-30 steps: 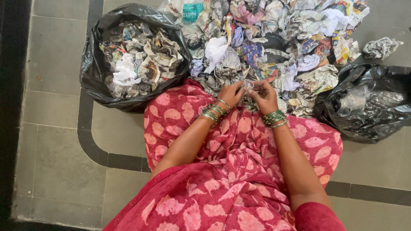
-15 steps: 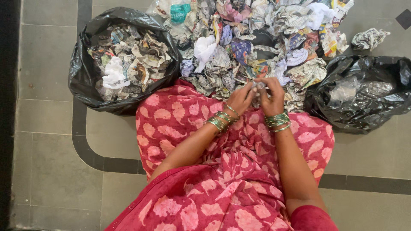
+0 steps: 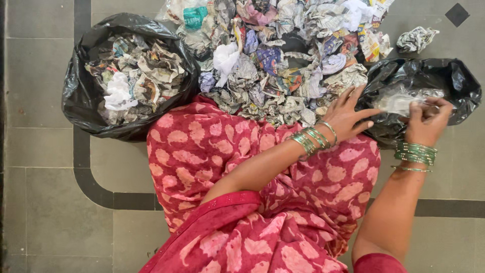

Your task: The person sits on the floor and sorts through a large pile of crumpled paper and plastic waste. They pick up individual pieces, crumple them, and place them into black plastic bags positioned on either side.

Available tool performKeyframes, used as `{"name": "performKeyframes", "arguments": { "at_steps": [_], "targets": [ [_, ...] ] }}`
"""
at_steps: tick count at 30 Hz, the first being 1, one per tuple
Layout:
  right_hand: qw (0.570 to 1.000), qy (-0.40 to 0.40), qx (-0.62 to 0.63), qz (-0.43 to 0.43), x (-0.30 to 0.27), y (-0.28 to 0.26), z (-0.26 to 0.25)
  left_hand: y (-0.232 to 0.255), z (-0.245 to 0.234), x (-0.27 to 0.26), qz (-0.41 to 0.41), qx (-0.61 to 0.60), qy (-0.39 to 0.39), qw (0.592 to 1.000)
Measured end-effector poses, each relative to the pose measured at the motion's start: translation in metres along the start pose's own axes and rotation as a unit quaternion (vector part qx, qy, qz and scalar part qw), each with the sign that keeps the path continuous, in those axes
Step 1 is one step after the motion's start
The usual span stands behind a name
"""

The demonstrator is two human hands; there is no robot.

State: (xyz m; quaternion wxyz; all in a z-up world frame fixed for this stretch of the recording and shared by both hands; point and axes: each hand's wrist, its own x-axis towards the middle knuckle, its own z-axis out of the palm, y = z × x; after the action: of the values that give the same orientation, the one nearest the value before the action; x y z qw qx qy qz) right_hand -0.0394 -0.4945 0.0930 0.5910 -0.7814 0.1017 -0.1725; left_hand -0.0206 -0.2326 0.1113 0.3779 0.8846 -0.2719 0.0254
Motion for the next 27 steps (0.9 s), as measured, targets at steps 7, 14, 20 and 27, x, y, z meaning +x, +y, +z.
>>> {"name": "performKeyframes", "arguments": {
  "at_steps": [7,14,20,27],
  "targets": [
    [0.949,-0.044,-0.297,-0.097,-0.004,0.004,0.026,-0.026,0.030,0.009,-0.066,-0.121,-0.010,0.990],
    [0.893,-0.081,-0.355,-0.263,-0.018,-0.059,0.061,-0.022,-0.001,0.006,-0.054,-0.156,0.102,0.981],
    [0.858,-0.256,-0.411,-0.174,0.000,-0.031,0.057,-0.011,-0.028,-0.004,-0.028,-0.144,0.097,0.984],
    [0.913,-0.156,-0.356,-0.127,0.026,-0.004,0.030,-0.008,-0.028,-0.023,0.015,-0.132,0.048,0.990]
  ]
}}
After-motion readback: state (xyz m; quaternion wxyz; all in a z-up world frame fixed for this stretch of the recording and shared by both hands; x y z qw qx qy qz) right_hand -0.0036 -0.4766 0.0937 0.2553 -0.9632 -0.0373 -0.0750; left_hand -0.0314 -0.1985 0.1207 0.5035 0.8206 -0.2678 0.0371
